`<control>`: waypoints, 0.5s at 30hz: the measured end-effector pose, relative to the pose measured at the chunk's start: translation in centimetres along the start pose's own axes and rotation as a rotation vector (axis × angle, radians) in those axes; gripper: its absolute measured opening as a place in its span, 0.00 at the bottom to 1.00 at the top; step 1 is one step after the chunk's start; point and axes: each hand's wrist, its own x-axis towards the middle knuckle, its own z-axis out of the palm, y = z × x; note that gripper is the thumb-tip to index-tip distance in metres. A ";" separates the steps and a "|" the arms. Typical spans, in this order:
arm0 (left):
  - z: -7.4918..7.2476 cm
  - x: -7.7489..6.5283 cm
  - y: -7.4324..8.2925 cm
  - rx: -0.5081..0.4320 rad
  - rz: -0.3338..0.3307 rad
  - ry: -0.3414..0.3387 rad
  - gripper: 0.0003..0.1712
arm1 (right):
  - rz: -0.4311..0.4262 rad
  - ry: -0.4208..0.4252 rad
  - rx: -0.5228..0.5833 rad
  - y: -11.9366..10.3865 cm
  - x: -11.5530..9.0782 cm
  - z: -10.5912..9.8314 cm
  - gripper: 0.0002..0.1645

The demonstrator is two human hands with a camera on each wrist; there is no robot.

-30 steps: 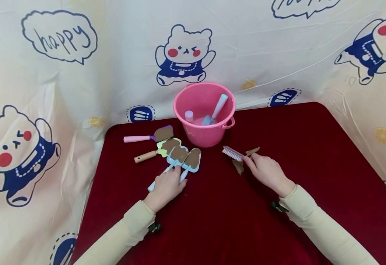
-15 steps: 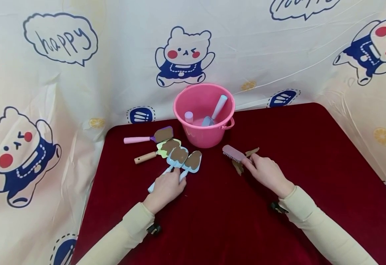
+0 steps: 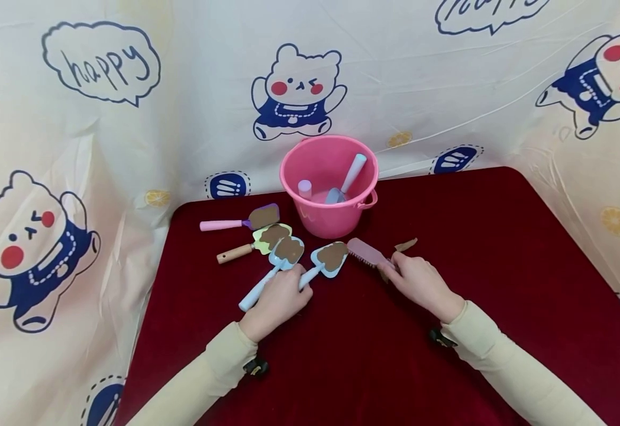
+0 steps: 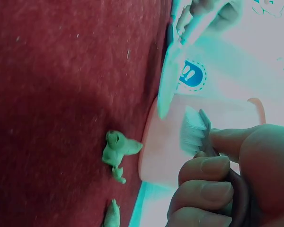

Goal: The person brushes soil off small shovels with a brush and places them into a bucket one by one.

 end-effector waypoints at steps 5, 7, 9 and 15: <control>-0.1 0.5 1.5 -0.074 0.037 0.019 0.02 | -0.028 0.001 -0.010 -0.7 0.3 0.6 0.23; -0.2 0.7 2.1 -0.083 0.056 0.037 0.02 | -0.043 0.005 -0.018 -1.0 0.4 0.8 0.23; -0.2 0.8 2.5 -0.087 0.070 0.061 0.03 | -0.062 0.013 -0.022 -1.3 0.5 1.1 0.23; -0.3 1.1 3.7 -0.088 0.093 0.103 0.07 | -0.107 0.027 0.011 -2.3 0.6 1.6 0.23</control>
